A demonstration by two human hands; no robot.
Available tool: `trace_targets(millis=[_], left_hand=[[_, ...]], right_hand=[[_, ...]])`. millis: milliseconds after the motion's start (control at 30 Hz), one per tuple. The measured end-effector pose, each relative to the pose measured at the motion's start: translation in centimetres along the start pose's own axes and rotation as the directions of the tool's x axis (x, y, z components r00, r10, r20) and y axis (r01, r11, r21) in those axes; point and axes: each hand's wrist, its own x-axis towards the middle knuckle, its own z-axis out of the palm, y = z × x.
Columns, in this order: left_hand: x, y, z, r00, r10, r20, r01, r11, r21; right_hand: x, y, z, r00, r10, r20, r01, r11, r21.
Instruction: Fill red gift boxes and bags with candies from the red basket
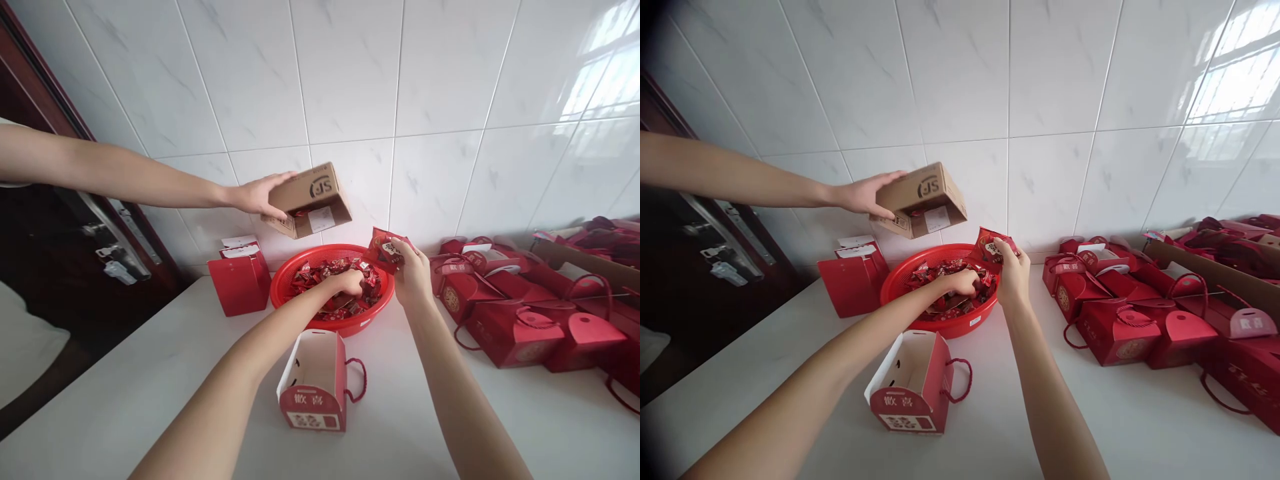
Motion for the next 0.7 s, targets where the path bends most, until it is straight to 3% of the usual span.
trace_targets(millis=[100,167,233,367,500,600,700], left_hand=[[-0.4,0.5,-1.4,0.948,-0.053,0.315,0.031,0.997,0.076],[-0.9,1.0,-2.7,0.901,-0.044,0.433,0.011,0.997,0.079],[-1.5,1.5,-4.1,0.876,0.004,0.483,-0.02,0.999,0.029],[-3.5,2.2,-7.3,0.893,0.112,0.435,-0.046,0.986,-0.159],[-6.2,2.4,-9.9,0.947,0.163,0.277,-0.044,0.92,-0.39],[-8.4,2.2,-10.7,0.974,0.164,0.157,-0.051,0.831,-0.554],[-10.1,1.7,-10.7,0.984,0.146,0.103,-0.052,0.788,-0.614]], right_hand=[[0.0,0.1,-0.1,1.0,-0.008,0.007,0.008,1.0,-0.011],[0.0,0.1,-0.2,1.0,-0.006,0.015,0.006,1.0,-0.018],[0.1,0.2,-0.3,0.999,0.009,0.031,-0.009,1.0,-0.01],[0.4,0.1,-0.5,0.988,0.123,0.096,-0.124,0.992,0.007],[0.2,0.2,-0.4,0.934,0.298,0.196,-0.291,0.955,-0.066],[-0.4,0.8,-0.2,0.882,0.362,0.302,-0.33,0.932,-0.152],[-1.4,1.9,0.2,0.82,0.387,0.421,-0.31,0.919,-0.243]])
